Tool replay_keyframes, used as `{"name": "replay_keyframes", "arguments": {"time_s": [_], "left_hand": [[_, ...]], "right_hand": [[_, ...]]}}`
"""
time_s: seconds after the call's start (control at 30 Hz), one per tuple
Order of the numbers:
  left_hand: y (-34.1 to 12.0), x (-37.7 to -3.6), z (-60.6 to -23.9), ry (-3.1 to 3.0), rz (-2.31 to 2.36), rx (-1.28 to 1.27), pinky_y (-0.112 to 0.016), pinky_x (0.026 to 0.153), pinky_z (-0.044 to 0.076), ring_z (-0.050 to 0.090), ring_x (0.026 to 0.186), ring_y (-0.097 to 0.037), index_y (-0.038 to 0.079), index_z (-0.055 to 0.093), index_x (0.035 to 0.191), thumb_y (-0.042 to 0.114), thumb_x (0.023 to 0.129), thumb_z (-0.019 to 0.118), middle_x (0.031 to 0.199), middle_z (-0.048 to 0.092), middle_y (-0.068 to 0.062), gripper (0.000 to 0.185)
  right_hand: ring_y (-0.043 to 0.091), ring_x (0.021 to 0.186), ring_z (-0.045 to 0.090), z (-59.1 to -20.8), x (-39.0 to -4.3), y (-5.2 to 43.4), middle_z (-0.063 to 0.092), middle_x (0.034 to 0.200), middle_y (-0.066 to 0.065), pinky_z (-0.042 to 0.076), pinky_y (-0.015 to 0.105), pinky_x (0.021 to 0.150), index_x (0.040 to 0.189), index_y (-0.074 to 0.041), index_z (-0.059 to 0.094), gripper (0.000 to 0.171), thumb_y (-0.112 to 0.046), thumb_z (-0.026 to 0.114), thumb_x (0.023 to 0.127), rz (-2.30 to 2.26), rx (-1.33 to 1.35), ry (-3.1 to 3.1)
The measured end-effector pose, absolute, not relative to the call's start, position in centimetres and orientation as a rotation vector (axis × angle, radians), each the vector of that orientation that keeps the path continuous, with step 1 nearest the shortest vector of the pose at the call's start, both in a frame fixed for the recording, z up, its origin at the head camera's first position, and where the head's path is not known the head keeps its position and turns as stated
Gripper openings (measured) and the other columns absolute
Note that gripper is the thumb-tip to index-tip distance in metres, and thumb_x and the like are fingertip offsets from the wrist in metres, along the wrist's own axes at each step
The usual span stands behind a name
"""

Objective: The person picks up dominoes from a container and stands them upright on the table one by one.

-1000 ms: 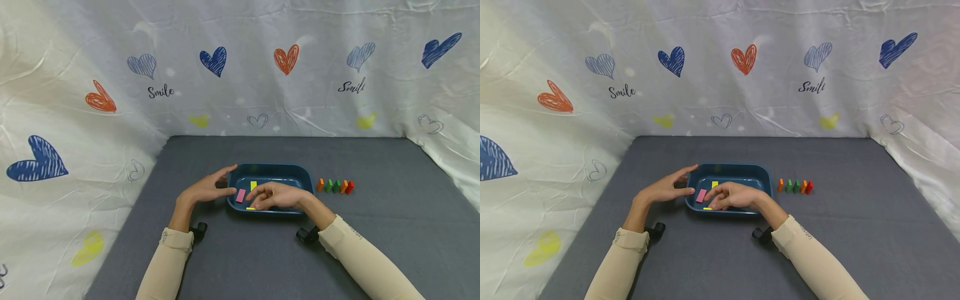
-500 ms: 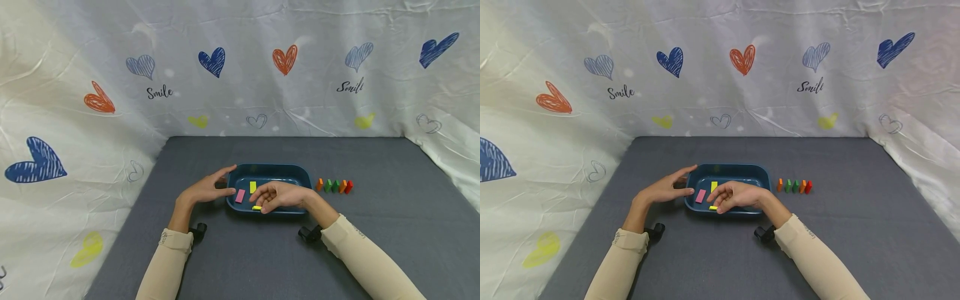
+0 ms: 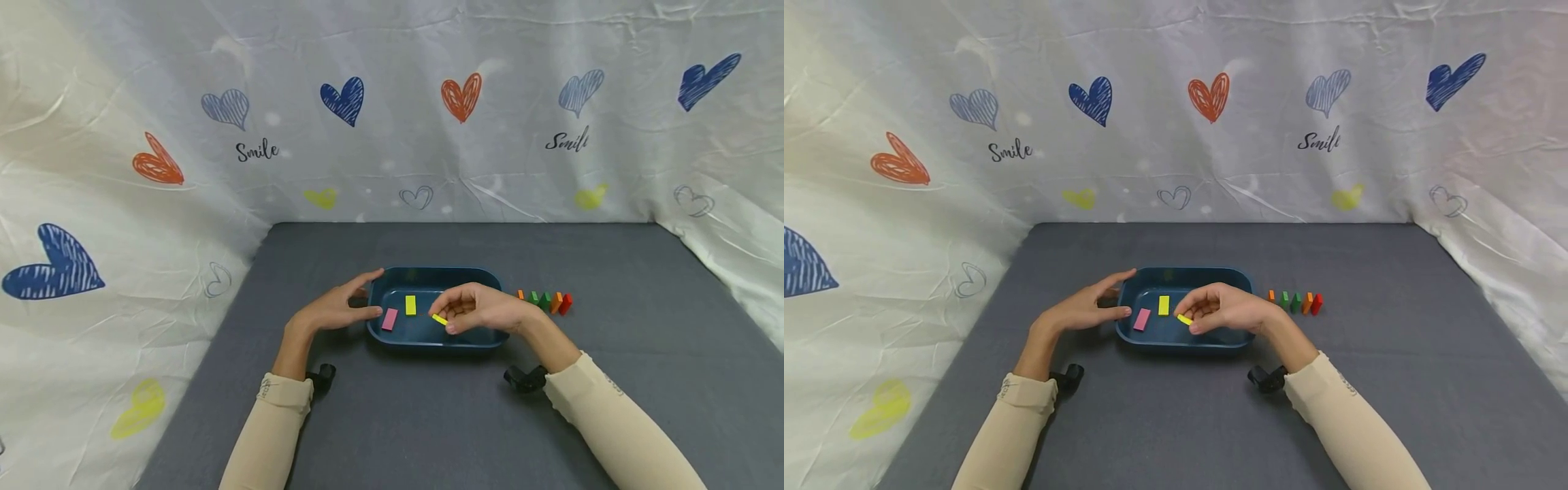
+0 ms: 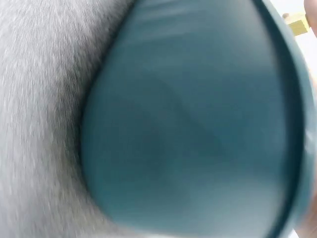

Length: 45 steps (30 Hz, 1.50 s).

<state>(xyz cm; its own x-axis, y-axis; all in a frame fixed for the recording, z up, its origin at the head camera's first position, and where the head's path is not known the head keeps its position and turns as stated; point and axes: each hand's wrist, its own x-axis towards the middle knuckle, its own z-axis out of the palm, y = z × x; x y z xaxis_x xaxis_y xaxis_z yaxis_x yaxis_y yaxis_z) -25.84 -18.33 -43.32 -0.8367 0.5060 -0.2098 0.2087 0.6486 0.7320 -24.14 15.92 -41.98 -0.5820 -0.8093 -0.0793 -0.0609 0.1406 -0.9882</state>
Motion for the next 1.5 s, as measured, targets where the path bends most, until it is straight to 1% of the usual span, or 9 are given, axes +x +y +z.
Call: {"name": "replay_keyframes", "arguments": {"time_s": [0.13, 0.27, 0.37, 0.6, 0.73, 0.9, 1.03, 1.17, 1.5], "left_hand": [[-18.4, -26.0, -43.5, 2.467, 1.032, 0.581, -0.065, 0.110, 0.041, 0.040, 0.149, -0.035, 0.047, 0.022, 0.159, 0.052, 0.094, 0.068, 0.168, 0.028, -0.004, 0.081], [-18.4, -26.0, -43.5, 2.477, 1.025, 0.582, -0.067, 0.109, 0.041, 0.040, 0.149, -0.036, 0.047, 0.021, 0.159, 0.054, 0.094, 0.068, 0.168, 0.029, -0.005, 0.081], [-18.4, -25.9, -43.5, 2.484, 1.016, 0.579, -0.067, 0.110, 0.040, 0.040, 0.149, -0.036, 0.047, 0.021, 0.159, 0.054, 0.094, 0.067, 0.168, 0.029, -0.005, 0.081], [-18.3, -25.8, -43.4, 2.490, 1.019, 0.570, -0.067, 0.109, 0.040, 0.040, 0.148, -0.037, 0.047, 0.021, 0.159, 0.054, 0.094, 0.067, 0.167, 0.030, -0.006, 0.081], [-18.3, -25.8, -43.4, 2.487, 1.025, 0.572, -0.068, 0.110, 0.039, 0.040, 0.149, -0.036, 0.048, 0.021, 0.159, 0.053, 0.094, 0.068, 0.167, 0.029, -0.005, 0.080], [-18.3, -25.9, -43.6, 2.479, 1.030, 0.579, -0.067, 0.110, 0.039, 0.040, 0.148, -0.036, 0.048, 0.021, 0.159, 0.053, 0.094, 0.067, 0.167, 0.029, -0.005, 0.080], [-18.3, -25.9, -43.6, 2.476, 1.033, 0.581, -0.067, 0.109, 0.040, 0.040, 0.148, -0.036, 0.047, 0.021, 0.159, 0.053, 0.094, 0.067, 0.168, 0.029, -0.005, 0.080], [-18.2, -25.8, -43.5, 2.483, 1.024, 0.576, -0.066, 0.109, 0.041, 0.040, 0.149, -0.035, 0.048, 0.021, 0.159, 0.054, 0.094, 0.067, 0.167, 0.029, -0.004, 0.080], [-18.2, -25.8, -43.5, 2.489, 1.024, 0.581, -0.066, 0.110, 0.040, 0.041, 0.148, -0.035, 0.046, 0.022, 0.160, 0.052, 0.094, 0.067, 0.167, 0.029, -0.004, 0.080]], "right_hand": [[0.016, 0.087, 0.060, -41.5, -23.9, 17.4, 0.068, 0.100, 0.003, 0.057, 0.032, 0.081, 0.123, -0.006, 0.066, 0.029, -0.005, 0.070, 0.094, -1.567, -0.825, 1.814], [0.016, 0.091, 0.061, -41.2, -23.9, 18.9, 0.068, 0.107, 0.001, 0.056, 0.030, 0.083, 0.122, -0.009, 0.066, 0.030, -0.002, 0.070, 0.094, -1.635, -0.821, 1.832], [0.016, 0.093, 0.061, -41.0, -23.8, 19.9, 0.067, 0.110, 0.000, 0.056, 0.028, 0.083, 0.122, -0.009, 0.066, 0.031, 0.000, 0.069, 0.094, -1.675, -0.824, 1.841], [0.014, 0.093, 0.064, -40.6, -23.3, 22.2, 0.068, 0.106, -0.001, 0.057, 0.031, 0.081, 0.122, -0.008, 0.065, 0.029, 0.000, 0.069, 0.094, -1.714, -0.790, 1.938], [0.012, 0.094, 0.065, -40.5, -23.0, 23.6, 0.069, 0.107, -0.002, 0.058, 0.028, 0.081, 0.122, -0.009, 0.065, 0.030, 0.003, 0.067, 0.094, -1.755, -0.788, 1.961], [0.013, 0.093, 0.070, -40.2, -22.6, 25.7, 0.072, 0.106, -0.002, 0.057, 0.026, 0.073, 0.124, -0.010, 0.064, 0.033, 0.008, 0.061, 0.096, -1.800, -0.803, 1.987], [0.012, 0.096, 0.069, -39.9, -22.0, 27.9, 0.072, 0.107, -0.005, 0.055, 0.025, 0.074, 0.126, -0.010, 0.063, 0.035, 0.009, 0.057, 0.098, -1.823, -0.793, 2.066], [0.011, 0.098, 0.066, -39.5, -21.5, 30.2, 0.070, 0.110, -0.007, 0.054, 0.025, 0.081, 0.127, -0.005, 0.062, 0.034, 0.011, 0.056, 0.098, -1.861, -0.740, 2.160], [0.010, 0.091, 0.068, -40.3, -20.5, 34.9, 0.070, 0.102, -0.003, 0.054, 0.022, 0.080, 0.124, 0.000, 0.060, 0.030, 0.011, 0.058, 0.097, -1.991, -0.504, 2.297]]}}
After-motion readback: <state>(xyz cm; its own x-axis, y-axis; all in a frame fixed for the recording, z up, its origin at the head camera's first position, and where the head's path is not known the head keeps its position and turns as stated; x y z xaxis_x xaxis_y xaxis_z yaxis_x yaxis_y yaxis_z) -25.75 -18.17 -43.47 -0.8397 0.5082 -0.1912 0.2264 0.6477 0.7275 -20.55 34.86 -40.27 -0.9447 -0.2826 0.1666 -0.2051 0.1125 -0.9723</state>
